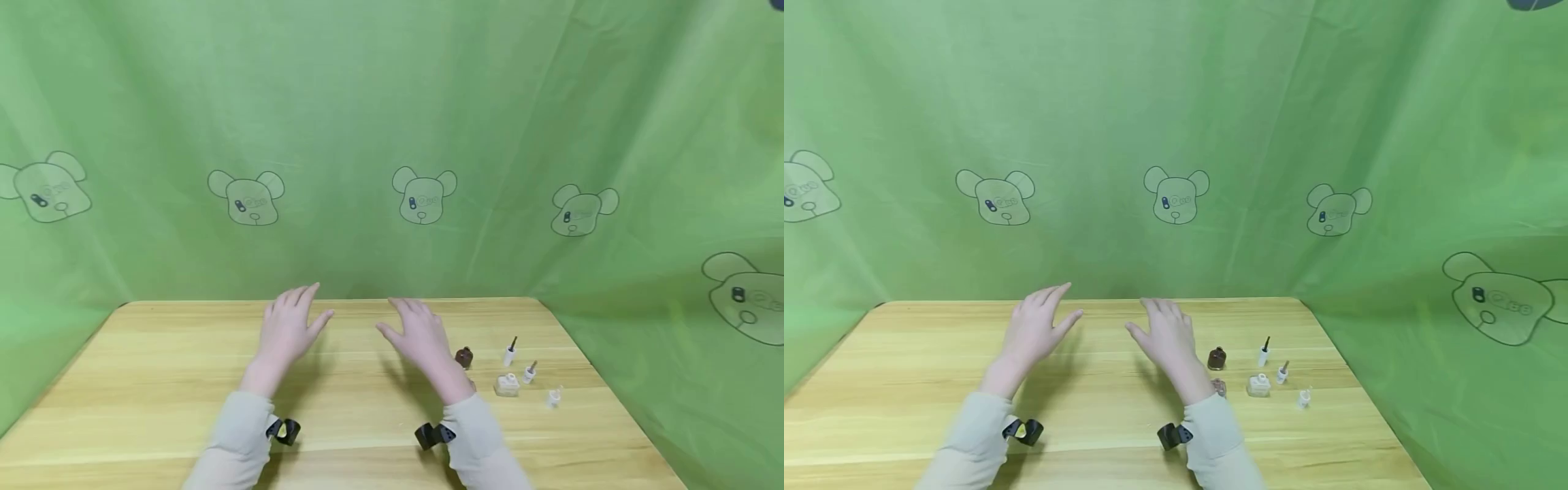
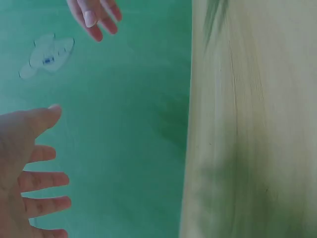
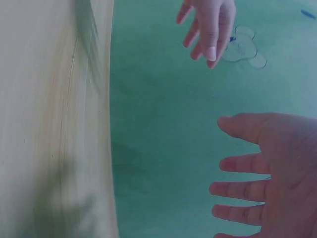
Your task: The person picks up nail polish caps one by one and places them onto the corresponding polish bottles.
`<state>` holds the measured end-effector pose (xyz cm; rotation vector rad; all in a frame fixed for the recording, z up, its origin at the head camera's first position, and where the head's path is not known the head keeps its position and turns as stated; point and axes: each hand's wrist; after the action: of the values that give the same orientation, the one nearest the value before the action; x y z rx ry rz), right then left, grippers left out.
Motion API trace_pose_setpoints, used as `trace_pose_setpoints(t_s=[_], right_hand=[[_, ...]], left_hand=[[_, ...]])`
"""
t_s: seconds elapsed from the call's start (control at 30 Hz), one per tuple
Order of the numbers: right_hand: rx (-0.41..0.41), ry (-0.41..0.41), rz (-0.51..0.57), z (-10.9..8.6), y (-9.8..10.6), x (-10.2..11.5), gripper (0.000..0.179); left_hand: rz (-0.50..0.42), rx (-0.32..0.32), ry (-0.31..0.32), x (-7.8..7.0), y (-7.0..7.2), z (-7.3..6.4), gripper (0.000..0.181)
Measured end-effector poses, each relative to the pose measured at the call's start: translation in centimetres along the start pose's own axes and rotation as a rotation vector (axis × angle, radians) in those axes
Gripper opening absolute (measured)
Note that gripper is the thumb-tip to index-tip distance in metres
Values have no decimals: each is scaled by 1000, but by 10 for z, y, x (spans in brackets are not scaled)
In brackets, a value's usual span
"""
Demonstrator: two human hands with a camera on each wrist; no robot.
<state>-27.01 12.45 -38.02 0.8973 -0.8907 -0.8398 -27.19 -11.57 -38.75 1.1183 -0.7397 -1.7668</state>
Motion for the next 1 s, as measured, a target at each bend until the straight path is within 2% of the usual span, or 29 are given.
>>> trace_pose_setpoints(t_s=[0.17,0.37,0.53,0.7,0.87,1.0], right_hand=[[-83,63,-29,-15,15,3,52],[-217,165,-41,-37,30,1,45],[-287,221,-32,-53,42,-9,42],[-341,260,-26,-70,55,-22,42],[-424,303,-20,-84,63,-38,42],[-461,304,-25,-94,68,-52,41]], left_hand=[[-36,-85,-77,-8,13,-9,55],[-28,-230,-264,-14,20,-23,45],[-35,-293,-388,-22,21,-34,42],[-56,-321,-480,-33,21,-44,40],[-78,-314,-530,-47,20,-54,41],[-101,-301,-566,-60,19,-59,41]])
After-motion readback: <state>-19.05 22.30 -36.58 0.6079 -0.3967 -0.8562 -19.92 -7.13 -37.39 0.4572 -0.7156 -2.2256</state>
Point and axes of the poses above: each hand's wrist, its own z-axis towards the middle knuckle, its own y-axis out of the back of the hand, x = y × z, and after that the axes turned 5 degrees about y, right-handed
